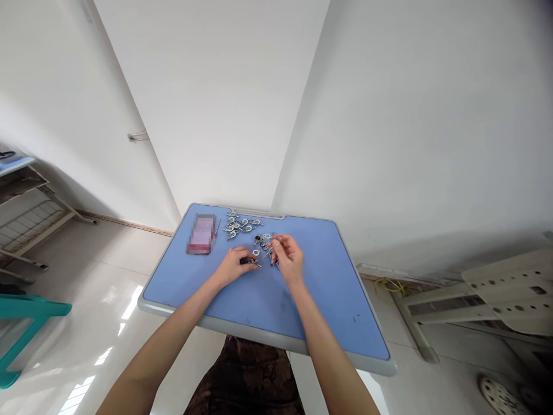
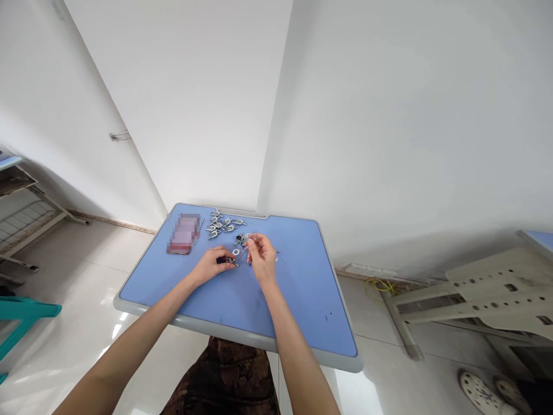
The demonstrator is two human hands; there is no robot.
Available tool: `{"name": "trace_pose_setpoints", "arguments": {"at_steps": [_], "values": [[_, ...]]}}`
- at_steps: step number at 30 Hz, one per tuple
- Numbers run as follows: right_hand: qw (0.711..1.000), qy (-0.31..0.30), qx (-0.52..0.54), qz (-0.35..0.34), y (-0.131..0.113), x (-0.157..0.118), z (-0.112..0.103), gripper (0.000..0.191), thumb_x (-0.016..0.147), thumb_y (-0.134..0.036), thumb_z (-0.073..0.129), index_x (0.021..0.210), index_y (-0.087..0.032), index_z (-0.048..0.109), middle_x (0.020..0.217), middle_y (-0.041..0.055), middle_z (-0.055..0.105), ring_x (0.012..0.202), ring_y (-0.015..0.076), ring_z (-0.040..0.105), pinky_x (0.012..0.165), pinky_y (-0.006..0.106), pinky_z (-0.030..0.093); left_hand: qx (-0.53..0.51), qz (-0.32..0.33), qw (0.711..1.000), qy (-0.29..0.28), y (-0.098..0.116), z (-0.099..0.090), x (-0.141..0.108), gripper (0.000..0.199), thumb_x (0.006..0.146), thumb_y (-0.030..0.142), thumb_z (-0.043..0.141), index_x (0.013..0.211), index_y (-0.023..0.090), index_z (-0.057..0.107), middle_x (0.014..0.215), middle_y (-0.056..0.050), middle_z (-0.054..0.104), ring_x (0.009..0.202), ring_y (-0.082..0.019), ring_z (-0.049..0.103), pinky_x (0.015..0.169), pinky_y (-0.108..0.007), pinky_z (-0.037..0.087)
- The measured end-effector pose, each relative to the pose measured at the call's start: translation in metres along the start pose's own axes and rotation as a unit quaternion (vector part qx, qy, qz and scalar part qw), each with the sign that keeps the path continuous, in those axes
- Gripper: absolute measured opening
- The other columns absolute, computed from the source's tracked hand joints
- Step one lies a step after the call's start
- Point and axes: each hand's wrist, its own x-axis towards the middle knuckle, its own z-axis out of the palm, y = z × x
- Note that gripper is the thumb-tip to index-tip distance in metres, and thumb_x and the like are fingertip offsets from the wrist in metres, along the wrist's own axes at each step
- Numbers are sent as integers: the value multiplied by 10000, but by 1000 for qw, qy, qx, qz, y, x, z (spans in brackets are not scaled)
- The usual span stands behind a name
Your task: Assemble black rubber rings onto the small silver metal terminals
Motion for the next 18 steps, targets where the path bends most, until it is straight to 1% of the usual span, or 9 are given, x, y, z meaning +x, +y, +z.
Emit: {"name": "trace_pose_setpoints", "arguments": {"at_steps": [3,9,14,18], "values": [[999,36,17,-3,-5,2,-4,279,823,-466,530,897,-199,503,764,2,551,447,66,447,425,221,432,-60,-9,998,2,1,-5,0,259,753,368,685,910,163,697,872,-45,630,799,-163,569,761,-281,454],[999,21,30,4,-3,0,-2,289,816,-461,546,922,-197,498,766,-2,559,462,80,503,463,243,471,-79,-4,997,-2,-1,-6,0,255,750,365,690,910,168,699,871,-44,629,821,-170,569,778,-289,458],[1000,-2,15,-8,1,-2,2,303,831,-414,542,1048,-216,469,781,0,567,493,95,530,497,255,497,-53,15,998,-10,-1,-5,0,216,757,316,692,907,162,695,874,-42,629,819,-164,584,776,-277,450],[998,-21,-44,-29,3,-4,2,279,829,-404,553,1038,-227,500,801,6,571,563,109,539,537,257,515,30,30,999,-19,3,-3,0,166,749,269,706,879,167,692,845,-30,633,815,-165,588,824,-301,403]]}}
